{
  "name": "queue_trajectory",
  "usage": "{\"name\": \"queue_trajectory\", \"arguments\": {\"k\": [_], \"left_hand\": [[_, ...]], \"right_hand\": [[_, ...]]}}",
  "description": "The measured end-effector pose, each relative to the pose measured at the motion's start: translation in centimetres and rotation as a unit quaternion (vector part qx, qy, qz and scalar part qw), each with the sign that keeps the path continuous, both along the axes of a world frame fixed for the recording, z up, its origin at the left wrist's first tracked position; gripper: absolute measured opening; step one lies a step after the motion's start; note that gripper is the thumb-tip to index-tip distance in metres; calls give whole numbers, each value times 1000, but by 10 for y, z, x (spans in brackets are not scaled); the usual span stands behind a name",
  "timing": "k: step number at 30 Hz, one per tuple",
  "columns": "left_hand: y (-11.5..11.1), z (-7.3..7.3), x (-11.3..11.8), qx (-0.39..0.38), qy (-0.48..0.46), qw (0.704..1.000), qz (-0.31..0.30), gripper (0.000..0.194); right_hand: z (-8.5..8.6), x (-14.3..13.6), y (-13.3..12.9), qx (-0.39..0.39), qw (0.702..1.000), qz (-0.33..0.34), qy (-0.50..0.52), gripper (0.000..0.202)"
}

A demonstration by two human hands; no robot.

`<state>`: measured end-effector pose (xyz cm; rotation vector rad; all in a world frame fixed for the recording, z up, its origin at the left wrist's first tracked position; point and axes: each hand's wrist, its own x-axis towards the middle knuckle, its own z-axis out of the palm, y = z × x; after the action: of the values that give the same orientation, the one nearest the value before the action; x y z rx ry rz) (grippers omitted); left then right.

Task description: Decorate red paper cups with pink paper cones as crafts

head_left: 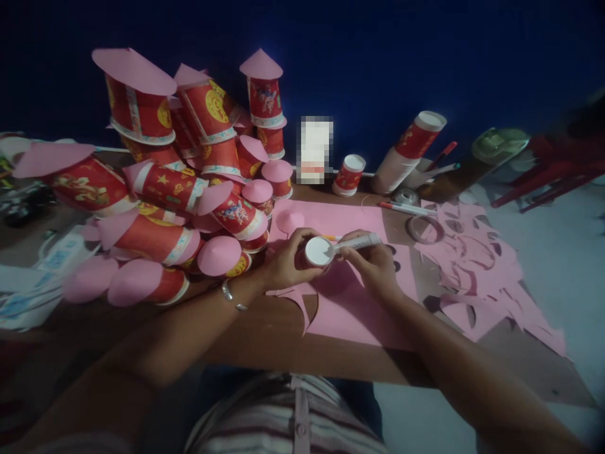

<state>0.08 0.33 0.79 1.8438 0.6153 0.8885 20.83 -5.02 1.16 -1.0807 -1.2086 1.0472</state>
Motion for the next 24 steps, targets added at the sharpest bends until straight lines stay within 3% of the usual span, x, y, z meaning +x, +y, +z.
{"name": "queue_trajectory", "arguments": {"k": [6, 9, 13, 20, 24], "left_hand": [[-1, -2, 2, 23, 20, 999, 17, 70], [1, -7, 3, 67, 17, 996, 55, 64], [4, -9, 4, 106, 8, 993, 52, 59], [5, -5, 2, 86, 9, 996, 35, 58], [3, -4, 0, 18, 21, 999, 39, 67]], "right_hand": [[3, -3, -1, 12, 1000, -16, -13, 23], [3, -3, -1, 32, 999, -26, -35, 22], [0, -1, 0, 44, 997, -26, -54, 19], [-2, 1, 0, 48, 996, -29, -71, 17], [-2, 1, 0, 42, 996, -30, -72, 20]]}}
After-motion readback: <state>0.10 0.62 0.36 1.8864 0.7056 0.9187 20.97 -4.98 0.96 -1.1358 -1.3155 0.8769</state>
